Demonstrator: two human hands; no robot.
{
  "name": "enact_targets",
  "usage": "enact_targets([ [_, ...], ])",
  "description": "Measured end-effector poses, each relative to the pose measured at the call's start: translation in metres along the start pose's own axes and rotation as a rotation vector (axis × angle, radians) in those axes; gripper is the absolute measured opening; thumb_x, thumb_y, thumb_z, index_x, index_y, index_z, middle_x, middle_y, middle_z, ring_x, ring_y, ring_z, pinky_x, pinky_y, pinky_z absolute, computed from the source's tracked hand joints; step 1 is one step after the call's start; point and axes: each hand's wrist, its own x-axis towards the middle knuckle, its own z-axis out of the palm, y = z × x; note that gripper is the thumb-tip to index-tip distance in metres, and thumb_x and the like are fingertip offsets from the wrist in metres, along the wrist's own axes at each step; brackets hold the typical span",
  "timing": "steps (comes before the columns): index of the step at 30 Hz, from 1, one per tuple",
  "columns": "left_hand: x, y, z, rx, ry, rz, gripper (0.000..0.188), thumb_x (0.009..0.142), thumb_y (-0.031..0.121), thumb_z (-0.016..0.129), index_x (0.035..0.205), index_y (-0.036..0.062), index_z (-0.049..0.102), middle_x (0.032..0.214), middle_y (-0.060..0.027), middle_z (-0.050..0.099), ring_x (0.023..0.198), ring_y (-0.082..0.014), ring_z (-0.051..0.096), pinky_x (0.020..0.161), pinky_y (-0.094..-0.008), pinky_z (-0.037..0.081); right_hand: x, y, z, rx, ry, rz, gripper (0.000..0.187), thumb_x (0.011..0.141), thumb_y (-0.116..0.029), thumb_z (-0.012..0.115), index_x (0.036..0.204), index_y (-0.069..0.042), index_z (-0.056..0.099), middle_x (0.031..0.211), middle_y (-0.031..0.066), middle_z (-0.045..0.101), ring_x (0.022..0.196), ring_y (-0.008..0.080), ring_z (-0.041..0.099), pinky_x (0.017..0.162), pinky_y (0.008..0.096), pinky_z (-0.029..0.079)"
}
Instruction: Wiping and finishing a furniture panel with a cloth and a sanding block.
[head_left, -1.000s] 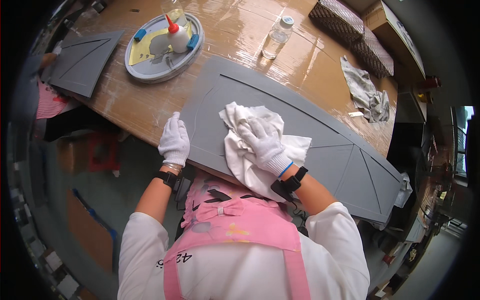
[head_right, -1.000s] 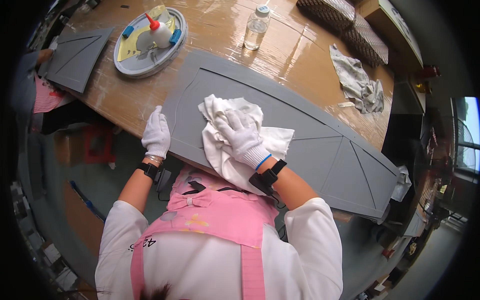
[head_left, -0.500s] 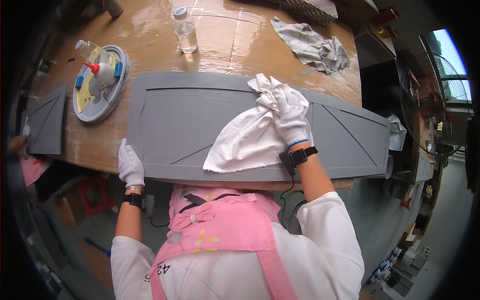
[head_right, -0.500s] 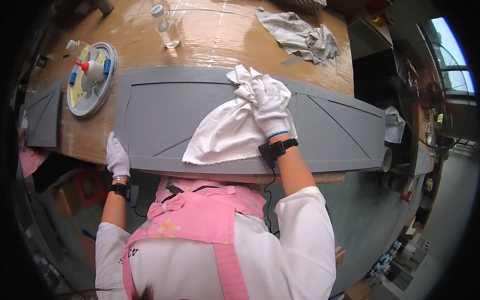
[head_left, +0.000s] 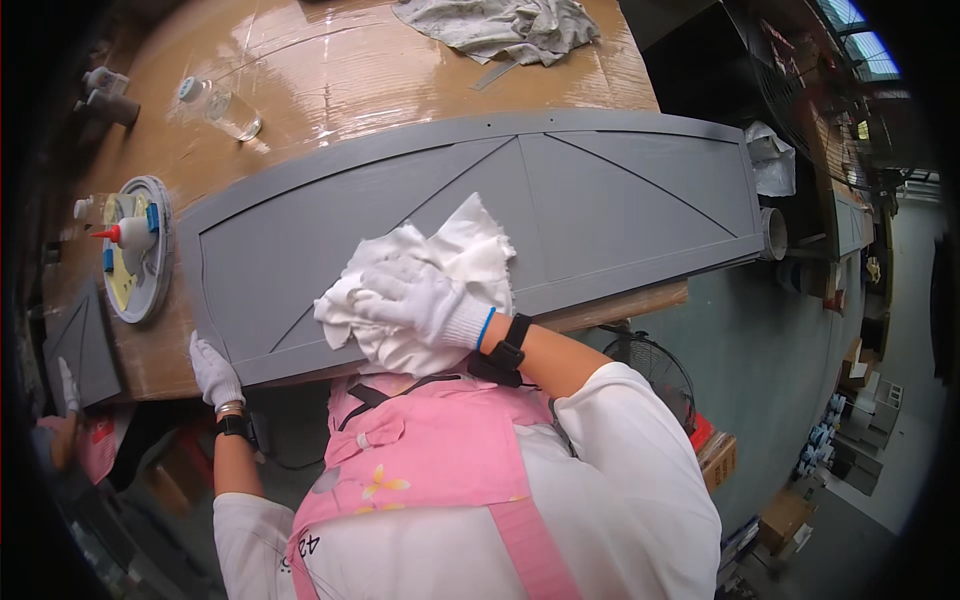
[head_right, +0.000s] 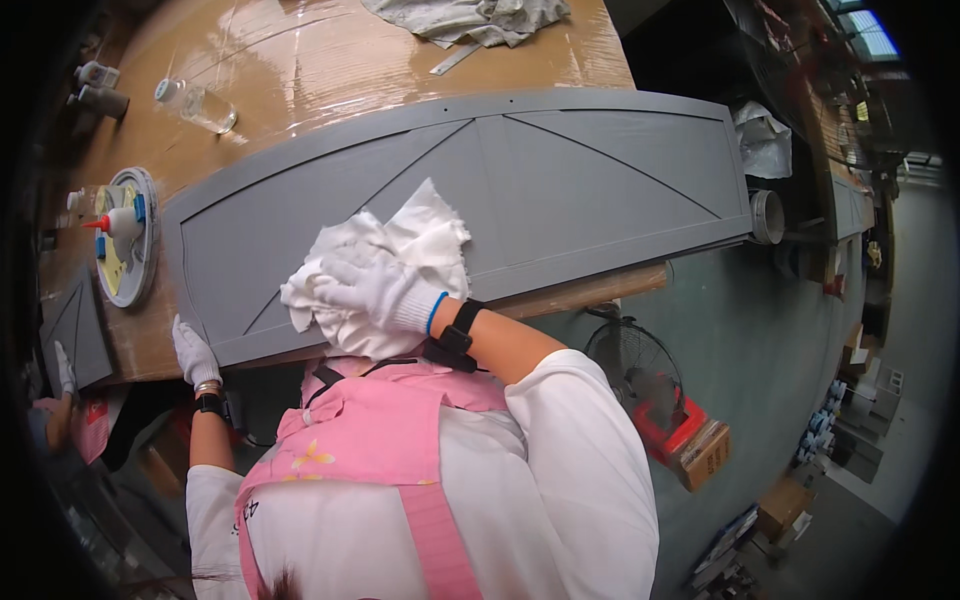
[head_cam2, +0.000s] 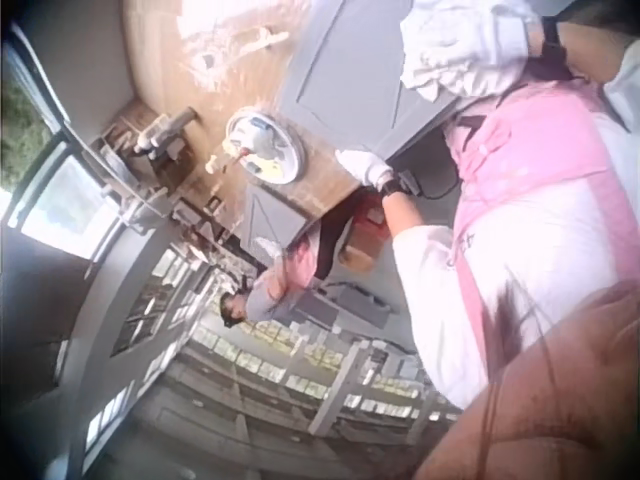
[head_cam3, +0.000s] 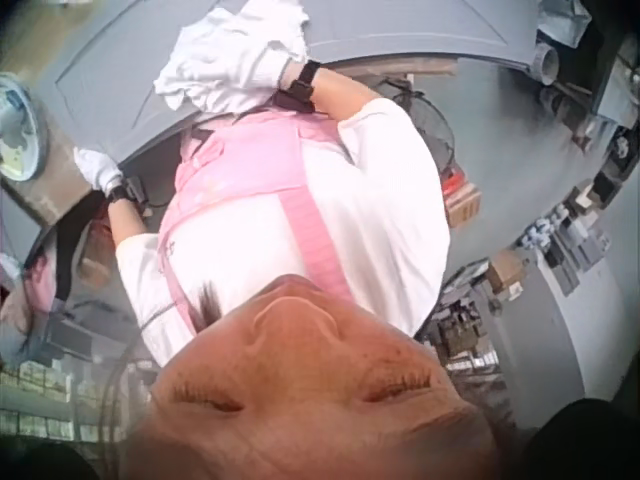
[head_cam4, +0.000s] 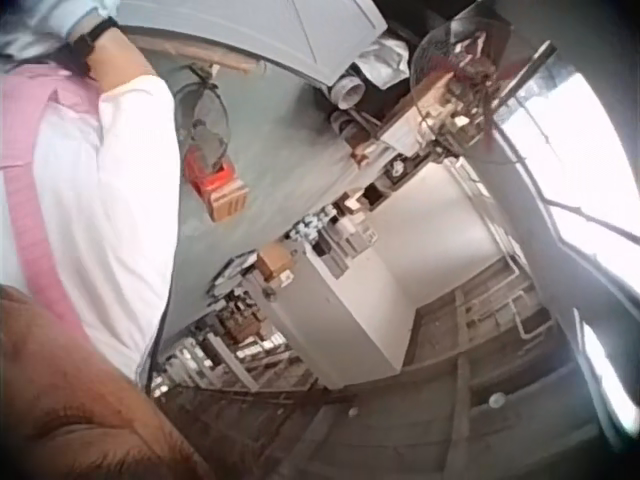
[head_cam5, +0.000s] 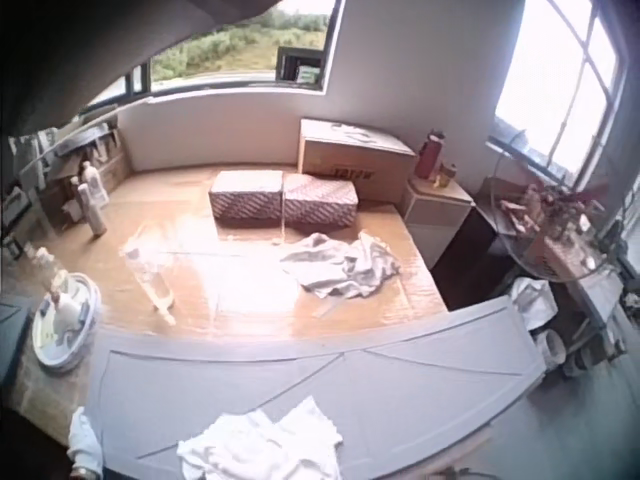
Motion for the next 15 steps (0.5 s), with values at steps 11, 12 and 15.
enact_targets([
  [11,0.003,0.009,-0.003,0.032,0.014,-0.037,0.042,0.104,0.028,0.039,0.135,0.0042,0.054,0.129,-0.0202,0.061,0.12,-0.0363,0.058,0.103,-0.0423,0.044,-0.082,0.081,-0.101,-0.6,0.068,0.593,0.07,0.079,-0.028,0.072,0.144,-0.014,0.049,0.145,0.0215,0.046,0.137,0.0402,0.039,0.118,0.0522,0.023],
  [12,0.003,0.006,-0.006,0.05,0.022,-0.03,0.042,0.104,0.028,0.039,0.135,0.004,0.054,0.13,-0.0203,0.061,0.121,-0.0363,0.057,0.103,-0.0423,0.044,-0.084,0.077,-0.099,-0.587,0.056,0.582,0.071,0.079,-0.028,0.072,0.144,-0.013,0.049,0.146,0.0219,0.044,0.137,0.041,0.038,0.118,0.0525,0.023],
  [15,0.001,0.018,-0.006,0.046,0.017,-0.025,0.043,0.104,0.03,0.04,0.135,0.0032,0.054,0.133,-0.0206,0.06,0.124,-0.0362,0.056,0.105,-0.0422,0.043,-0.089,0.051,-0.083,-0.552,-0.008,0.64,0.073,0.085,-0.044,0.066,0.148,-0.013,0.044,0.15,0.0239,0.038,0.142,0.0421,0.032,0.119,0.0546,0.018],
])
